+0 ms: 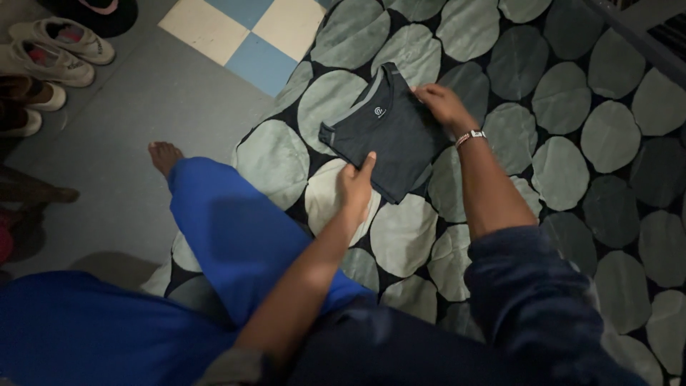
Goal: The person picks up a shirt from a pile of clothes on a bed, folds the shirt, and places it inside an open suitcase.
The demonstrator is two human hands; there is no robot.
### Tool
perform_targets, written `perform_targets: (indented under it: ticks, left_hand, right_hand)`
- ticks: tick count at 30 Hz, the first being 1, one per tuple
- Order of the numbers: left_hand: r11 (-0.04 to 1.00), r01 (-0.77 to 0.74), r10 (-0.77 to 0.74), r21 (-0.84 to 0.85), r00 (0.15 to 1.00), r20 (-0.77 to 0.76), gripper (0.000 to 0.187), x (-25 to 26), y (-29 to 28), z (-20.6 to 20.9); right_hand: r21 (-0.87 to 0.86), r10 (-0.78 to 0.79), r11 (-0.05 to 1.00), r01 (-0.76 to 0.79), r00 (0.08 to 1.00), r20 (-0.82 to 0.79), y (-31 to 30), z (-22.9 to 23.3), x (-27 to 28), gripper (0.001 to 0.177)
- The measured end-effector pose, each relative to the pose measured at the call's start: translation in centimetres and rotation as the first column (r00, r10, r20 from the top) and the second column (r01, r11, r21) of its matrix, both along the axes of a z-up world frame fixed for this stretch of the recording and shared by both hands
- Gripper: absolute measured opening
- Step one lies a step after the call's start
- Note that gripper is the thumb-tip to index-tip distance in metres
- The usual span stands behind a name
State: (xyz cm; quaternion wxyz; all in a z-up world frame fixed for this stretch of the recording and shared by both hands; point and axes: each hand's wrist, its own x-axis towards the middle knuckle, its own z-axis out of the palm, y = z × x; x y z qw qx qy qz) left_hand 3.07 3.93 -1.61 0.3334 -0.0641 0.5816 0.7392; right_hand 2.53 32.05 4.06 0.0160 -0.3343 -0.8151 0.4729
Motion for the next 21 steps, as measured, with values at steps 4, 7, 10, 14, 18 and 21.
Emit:
perform_targets:
  ticks: [4, 7, 10, 14, 18, 21]
  left_hand:
    - [0.999, 0.023, -0.019, -0.04, 0.995, 0.097, 0.042, -0.7, 0.5, 0.5]
    - [0.992, 0.066, -0.057, -0.104, 0.994, 0.092, 0.047, -2.0, 1.3, 0.1]
    - [0.984, 0.082, -0.08, -0.161, 0.997, 0.015, 0.048, -2.0, 1.5, -0.7]
    - [0.991, 0.061, -0.07, -0.122, 0.995, -0.072, 0.05, -1.6, 0.4, -0.7]
    - [0.987, 0.107, -0.114, -0.119, 0.992, -0.056, 0.064, -2.9, -1.6, 0.6]
    - [0.994, 0.06, -0.068, -0.094, 0.994, -0.081, 0.073, -4.7, -2.9, 2.1]
  right_hand:
    - [-0.059, 0.124, 0.991, -0.117, 0.982, 0.139, -0.2, 0.8, -1.3, 0.05]
    - [0.01, 0.161, 0.986, -0.168, 0.957, 0.241, -0.8, 1.7, -2.0, 0.059]
    - [-0.235, 0.113, 0.971, -0.034, 0.936, 0.333, -1.8, 2.4, -2.0, 0.047]
    - [-0.439, 0.125, 0.898, 0.016, 0.949, 0.291, -1.7, 1.3, 0.8, 0.049]
    - [-0.432, 0.111, 0.902, -0.005, 0.969, 0.221, -2.7, -0.3, 3.1, 0.046]
    - [-0.637, -0.032, 0.768, 0.07, 0.997, 0.07, -5.2, 0.2, 3.2, 0.041]
